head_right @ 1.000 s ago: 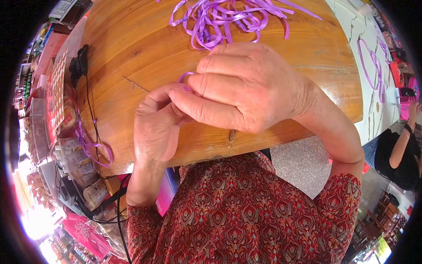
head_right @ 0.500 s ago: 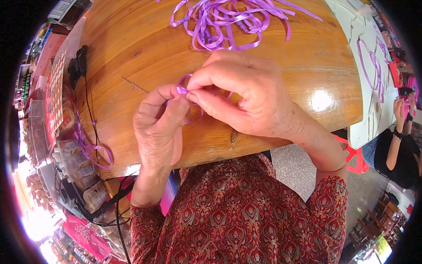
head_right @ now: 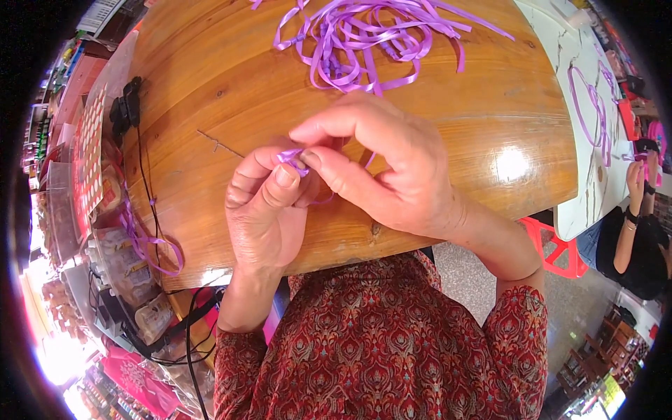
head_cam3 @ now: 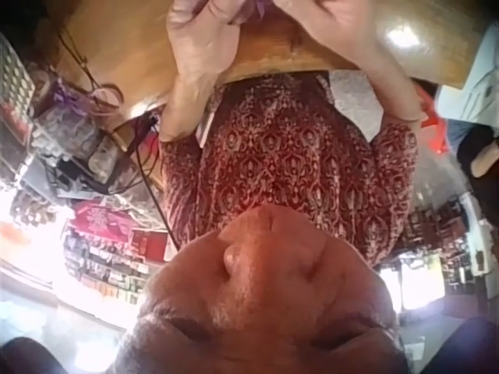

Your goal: The person rolls a purple ribbon by hand and then threads it through a purple plastic bead, repeating the process with another ribbon.

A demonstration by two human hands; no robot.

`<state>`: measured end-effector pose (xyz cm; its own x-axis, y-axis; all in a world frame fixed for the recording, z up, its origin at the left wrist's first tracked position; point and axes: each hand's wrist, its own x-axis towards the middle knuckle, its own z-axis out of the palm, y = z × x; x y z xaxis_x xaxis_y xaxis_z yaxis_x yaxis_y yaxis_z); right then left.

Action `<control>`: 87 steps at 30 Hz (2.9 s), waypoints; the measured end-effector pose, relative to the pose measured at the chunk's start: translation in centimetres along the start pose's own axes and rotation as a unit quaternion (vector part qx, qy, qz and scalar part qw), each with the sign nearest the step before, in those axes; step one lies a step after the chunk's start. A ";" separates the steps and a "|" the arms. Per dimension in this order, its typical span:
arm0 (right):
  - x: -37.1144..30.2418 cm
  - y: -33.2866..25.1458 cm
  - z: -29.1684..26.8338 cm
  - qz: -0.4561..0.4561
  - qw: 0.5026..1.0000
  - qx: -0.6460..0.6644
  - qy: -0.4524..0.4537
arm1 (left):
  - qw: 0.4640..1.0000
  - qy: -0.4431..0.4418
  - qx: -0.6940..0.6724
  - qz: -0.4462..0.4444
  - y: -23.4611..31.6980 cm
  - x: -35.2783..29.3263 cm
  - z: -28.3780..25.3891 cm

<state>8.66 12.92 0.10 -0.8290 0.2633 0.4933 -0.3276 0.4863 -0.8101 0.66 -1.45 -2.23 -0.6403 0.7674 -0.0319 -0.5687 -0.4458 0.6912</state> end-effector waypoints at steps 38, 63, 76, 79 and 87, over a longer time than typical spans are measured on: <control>-0.5 0.5 -1.6 0.151 0.963 0.220 -0.048 | 0.982 0.025 0.181 -0.037 1.1 -0.6 0.5; 0.4 -0.7 -1.7 -0.196 0.938 -0.259 -0.118 | 0.948 0.021 0.306 0.080 1.2 -1.1 0.9; -0.3 0.8 -3.8 -0.151 0.958 -0.219 -0.111 | 0.914 0.014 0.390 0.108 1.3 -1.2 -0.3; -0.3 0.6 -3.9 -0.103 0.969 -0.189 -0.119 | 0.934 0.030 0.347 0.078 1.5 -1.4 -0.4; -0.3 1.1 -2.9 -0.086 0.982 -0.128 -0.113 | 0.941 0.046 0.328 0.070 1.3 -1.5 0.0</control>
<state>9.90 15.78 0.00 -0.8609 -0.0187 0.5085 -0.3705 0.7080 -0.6013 0.88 -3.14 -1.32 -0.7445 0.6657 0.0503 -0.0542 -0.1353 0.9893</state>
